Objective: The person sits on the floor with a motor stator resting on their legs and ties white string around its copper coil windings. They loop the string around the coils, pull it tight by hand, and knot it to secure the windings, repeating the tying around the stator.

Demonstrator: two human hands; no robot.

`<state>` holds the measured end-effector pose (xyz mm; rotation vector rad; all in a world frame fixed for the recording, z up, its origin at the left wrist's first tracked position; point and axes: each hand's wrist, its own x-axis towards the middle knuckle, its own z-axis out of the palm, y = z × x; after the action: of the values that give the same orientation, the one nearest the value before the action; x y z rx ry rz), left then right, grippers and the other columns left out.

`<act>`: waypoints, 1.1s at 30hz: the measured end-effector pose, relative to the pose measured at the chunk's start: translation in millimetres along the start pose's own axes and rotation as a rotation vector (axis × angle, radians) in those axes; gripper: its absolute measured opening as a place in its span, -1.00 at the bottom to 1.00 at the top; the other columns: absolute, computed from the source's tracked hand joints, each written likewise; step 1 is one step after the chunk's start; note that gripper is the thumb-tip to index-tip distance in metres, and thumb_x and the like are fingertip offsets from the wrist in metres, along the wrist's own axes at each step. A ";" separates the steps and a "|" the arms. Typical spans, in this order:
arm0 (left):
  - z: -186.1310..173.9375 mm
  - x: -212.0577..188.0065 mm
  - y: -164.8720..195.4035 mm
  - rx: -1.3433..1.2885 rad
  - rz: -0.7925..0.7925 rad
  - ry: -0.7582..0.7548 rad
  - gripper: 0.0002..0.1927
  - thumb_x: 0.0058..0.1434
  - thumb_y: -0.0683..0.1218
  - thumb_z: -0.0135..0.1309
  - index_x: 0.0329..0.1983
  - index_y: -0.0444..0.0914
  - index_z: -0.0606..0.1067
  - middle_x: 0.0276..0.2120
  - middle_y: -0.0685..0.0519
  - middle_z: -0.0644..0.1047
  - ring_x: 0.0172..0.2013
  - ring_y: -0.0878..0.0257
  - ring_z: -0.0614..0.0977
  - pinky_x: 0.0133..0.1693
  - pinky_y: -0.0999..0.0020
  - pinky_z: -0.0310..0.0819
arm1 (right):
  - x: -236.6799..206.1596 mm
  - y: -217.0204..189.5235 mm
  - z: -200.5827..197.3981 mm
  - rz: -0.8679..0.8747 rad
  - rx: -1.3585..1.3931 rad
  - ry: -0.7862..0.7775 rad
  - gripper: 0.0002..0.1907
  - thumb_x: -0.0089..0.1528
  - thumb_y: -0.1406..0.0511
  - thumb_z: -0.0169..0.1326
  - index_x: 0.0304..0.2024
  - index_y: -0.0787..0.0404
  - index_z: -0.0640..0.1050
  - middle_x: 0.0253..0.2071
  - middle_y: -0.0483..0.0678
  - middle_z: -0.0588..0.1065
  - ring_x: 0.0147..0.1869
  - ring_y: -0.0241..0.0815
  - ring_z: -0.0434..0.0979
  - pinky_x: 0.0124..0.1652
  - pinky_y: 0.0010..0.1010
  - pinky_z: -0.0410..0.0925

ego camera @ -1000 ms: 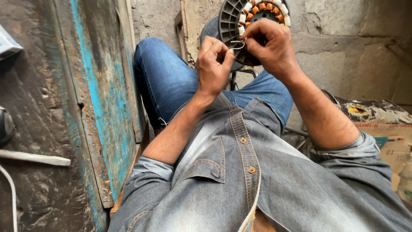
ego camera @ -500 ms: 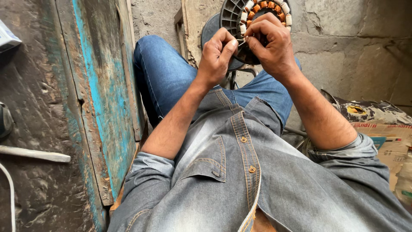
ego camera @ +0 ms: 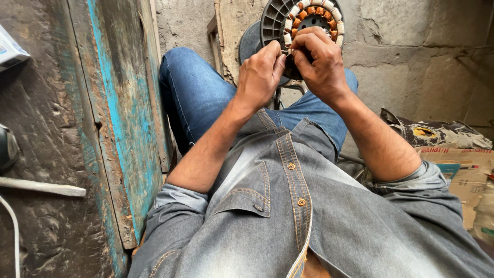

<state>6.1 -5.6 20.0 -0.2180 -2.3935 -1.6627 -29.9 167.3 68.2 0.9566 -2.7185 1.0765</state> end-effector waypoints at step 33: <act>10.8 -4.9 -17.1 -0.273 -0.121 0.075 -0.77 0.47 -0.04 -0.01 -0.28 -0.26 0.46 -0.44 0.06 0.60 -0.39 0.29 0.67 -0.32 0.29 0.54 | 10.4 8.9 -13.7 0.021 0.195 -0.186 -0.88 0.29 0.55 0.14 -0.13 0.33 0.56 -0.12 -0.02 0.60 -0.05 -0.15 0.60 0.11 -0.34 0.39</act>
<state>5.6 -1.5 -0.4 -0.0535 -2.1590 -2.0131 -45.5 175.6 76.1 1.1103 -2.8140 1.3412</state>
